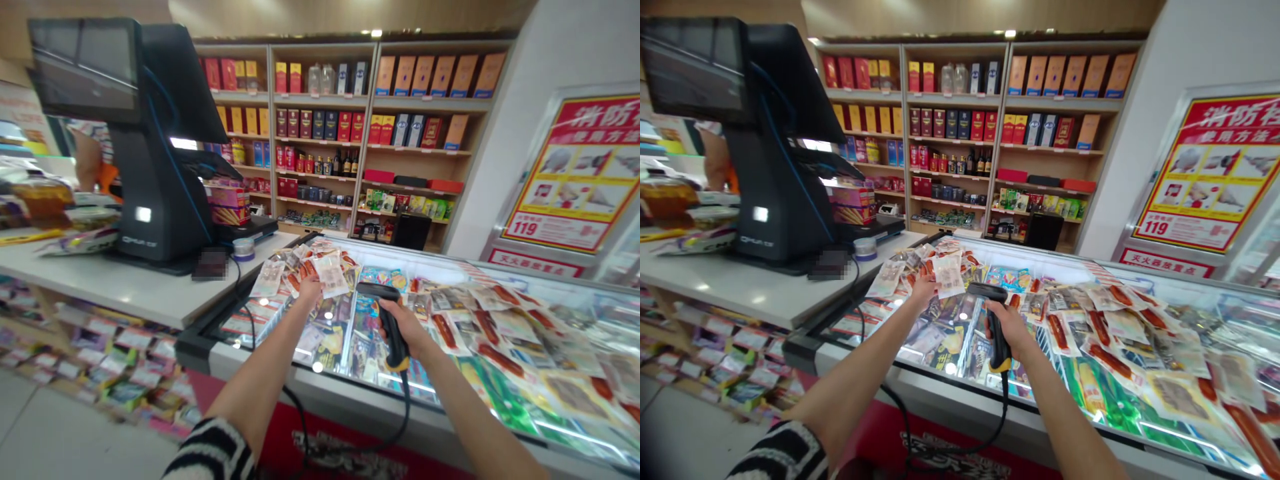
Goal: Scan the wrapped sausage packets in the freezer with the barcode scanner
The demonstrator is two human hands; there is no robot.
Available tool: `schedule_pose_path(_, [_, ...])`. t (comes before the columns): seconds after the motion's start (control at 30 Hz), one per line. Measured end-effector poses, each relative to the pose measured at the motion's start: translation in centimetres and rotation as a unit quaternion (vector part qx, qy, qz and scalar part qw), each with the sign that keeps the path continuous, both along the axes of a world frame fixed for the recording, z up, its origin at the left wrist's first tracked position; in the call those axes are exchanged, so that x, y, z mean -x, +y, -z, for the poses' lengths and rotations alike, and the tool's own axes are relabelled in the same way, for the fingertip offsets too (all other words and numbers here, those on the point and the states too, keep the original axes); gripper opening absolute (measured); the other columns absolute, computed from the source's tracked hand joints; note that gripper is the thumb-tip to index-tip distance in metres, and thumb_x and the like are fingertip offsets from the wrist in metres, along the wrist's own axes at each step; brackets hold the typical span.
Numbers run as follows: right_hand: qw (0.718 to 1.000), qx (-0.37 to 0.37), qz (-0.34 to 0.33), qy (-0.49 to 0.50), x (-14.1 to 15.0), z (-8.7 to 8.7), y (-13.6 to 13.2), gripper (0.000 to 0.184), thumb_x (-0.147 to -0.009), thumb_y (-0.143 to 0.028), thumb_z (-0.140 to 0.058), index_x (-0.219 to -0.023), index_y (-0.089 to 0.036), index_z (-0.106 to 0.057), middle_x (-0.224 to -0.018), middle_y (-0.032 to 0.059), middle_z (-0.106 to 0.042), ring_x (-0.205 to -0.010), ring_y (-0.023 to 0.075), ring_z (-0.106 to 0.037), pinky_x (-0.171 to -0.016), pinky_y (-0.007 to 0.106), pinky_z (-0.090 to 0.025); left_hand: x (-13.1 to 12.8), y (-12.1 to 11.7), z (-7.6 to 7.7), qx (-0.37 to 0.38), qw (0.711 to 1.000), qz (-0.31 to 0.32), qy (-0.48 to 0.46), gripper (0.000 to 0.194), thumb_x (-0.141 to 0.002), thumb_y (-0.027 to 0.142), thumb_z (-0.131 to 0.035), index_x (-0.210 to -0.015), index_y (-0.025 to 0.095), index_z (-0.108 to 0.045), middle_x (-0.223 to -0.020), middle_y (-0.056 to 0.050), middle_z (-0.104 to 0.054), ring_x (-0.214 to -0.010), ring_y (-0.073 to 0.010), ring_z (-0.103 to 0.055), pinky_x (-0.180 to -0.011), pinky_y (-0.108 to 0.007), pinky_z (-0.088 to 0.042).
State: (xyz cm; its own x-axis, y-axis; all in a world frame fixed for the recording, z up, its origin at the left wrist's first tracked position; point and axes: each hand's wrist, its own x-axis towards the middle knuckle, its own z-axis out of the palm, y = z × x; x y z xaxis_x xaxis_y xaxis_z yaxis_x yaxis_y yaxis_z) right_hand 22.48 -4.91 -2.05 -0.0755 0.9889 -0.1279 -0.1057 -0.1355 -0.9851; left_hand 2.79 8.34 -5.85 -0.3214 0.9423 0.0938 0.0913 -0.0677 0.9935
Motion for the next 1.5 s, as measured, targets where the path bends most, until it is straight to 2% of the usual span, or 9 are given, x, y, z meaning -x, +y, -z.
schedule_pose_path(0.1, [1.0,-0.002,-0.011,-0.004,0.4,0.0,-0.1,0.026,-0.07,-0.041,-0.051,-0.068,-0.015,-0.051,-0.047,-0.0021,-0.053,-0.035,0.0078,-0.046,-0.031,0.018,-0.036,-0.6,0.1,-0.2,0.002,0.999,0.038,-0.015,0.021,-0.068,0.011,-0.057,-0.089,0.01,-0.058,-0.076,-0.005,-0.061,-0.065,-0.0135,-0.057,-0.059,-0.027,-0.047])
schedule_pose_path(0.2, [1.0,-0.011,-0.025,-0.014,0.5,0.1,-0.2,0.029,-0.07,-0.044,-0.049,-0.064,-0.015,-0.05,-0.047,-0.0021,-0.052,-0.034,0.0073,-0.045,-0.032,0.019,-0.036,-0.9,0.2,-0.3,-0.012,0.998,0.045,-0.031,0.026,-0.06,0.003,-0.056,-0.085,0.011,-0.058,-0.064,-0.002,-0.06,-0.054,-0.0107,-0.056,-0.052,-0.021,-0.044])
schedule_pose_path(0.4, [0.999,-0.041,-0.03,-0.015,0.4,0.2,-0.4,0.028,-0.071,-0.043,-0.05,-0.065,-0.015,-0.049,-0.049,-0.0025,-0.054,-0.035,0.0068,-0.047,-0.033,0.018,-0.036,-1.1,0.2,-0.3,-0.025,0.997,0.056,-0.056,0.029,-0.055,0.002,-0.054,-0.082,0.012,-0.059,-0.058,0.0,-0.06,-0.05,-0.0106,-0.055,-0.052,-0.022,-0.045])
schedule_pose_path(0.73, [1.0,-0.018,-0.013,-0.014,-0.8,-0.1,-0.6,0.026,-0.071,-0.042,-0.05,-0.067,-0.017,-0.047,-0.047,-0.0033,-0.052,-0.035,0.0075,-0.047,-0.033,0.018,-0.036,-1.8,1.0,-0.5,-0.033,0.997,0.051,-0.054,0.026,-0.055,0.0,-0.051,-0.078,0.012,-0.057,-0.053,0.002,-0.054,-0.046,-0.0092,-0.051,-0.048,-0.021,-0.043])
schedule_pose_path(1.0, [0.998,-0.053,-0.005,-0.033,-0.4,0.1,-1.0,0.024,-0.07,-0.039,-0.048,-0.061,-0.016,-0.046,-0.045,-0.0038,-0.05,-0.034,0.0077,-0.046,-0.032,0.019,-0.034,-3.6,1.3,-1.0,-0.039,0.995,0.076,-0.054,0.027,-0.056,0.0,-0.05,-0.079,0.012,-0.057,-0.056,0.002,-0.054,-0.049,-0.0096,-0.053,-0.053,-0.022,-0.044])
schedule_pose_path(1.23, [0.997,-0.063,0.038,-0.029,-1.3,-0.6,-1.1,0.027,-0.068,-0.042,-0.051,-0.061,-0.016,-0.047,-0.043,-0.0036,-0.05,-0.034,0.0074,-0.045,-0.033,0.018,-0.035,-4.4,1.2,-1.4,-0.006,0.994,0.097,-0.056,0.024,-0.063,0.001,-0.051,-0.084,0.012,-0.055,-0.062,0.001,-0.056,-0.057,-0.0105,-0.056,-0.057,-0.022,-0.045])
schedule_pose_path(1.33, [0.991,-0.094,0.083,-0.055,-2.9,-1.3,-0.6,0.032,-0.068,-0.044,-0.05,-0.054,-0.016,-0.048,-0.038,-0.0025,-0.047,-0.032,0.0076,-0.044,-0.033,0.018,-0.035,-5.8,0.8,-1.2,0.019,0.99,0.126,-0.056,0.021,-0.074,0.013,-0.052,-0.095,0.012,-0.054,-0.082,-0.004,-0.059,-0.071,-0.0124,-0.058,-0.064,-0.026,-0.046])
schedule_pose_path(1.4, [0.984,-0.101,0.132,-0.062,-4.4,-1.8,-0.1,0.031,-0.067,-0.043,-0.052,-0.053,-0.016,-0.048,-0.037,-0.0022,-0.048,-0.032,0.0082,-0.044,-0.032,0.019,-0.035,-7.3,0.4,-1.0,0.036,0.986,0.155,-0.053,0.028,-0.079,0.026,-0.048,-0.104,0.013,-0.051,-0.099,-0.007,-0.055,-0.083,-0.0145,-0.055,-0.07,-0.032,-0.047])
schedule_pose_path(1.5, [0.973,-0.101,0.201,-0.056,-7.4,-2.4,0.3,0.027,-0.065,-0.04,-0.055,-0.055,-0.016,-0.049,-0.038,-0.0016,-0.049,-0.032,0.0089,-0.044,-0.032,0.02,-0.035,-10.2,-0.4,-0.4,0.053,0.98,0.187,-0.036,0.032,-0.081,0.031,-0.046,-0.108,0.014,-0.048,-0.105,-0.007,-0.053,-0.087,-0.0156,-0.054,-0.073,-0.036,-0.046])
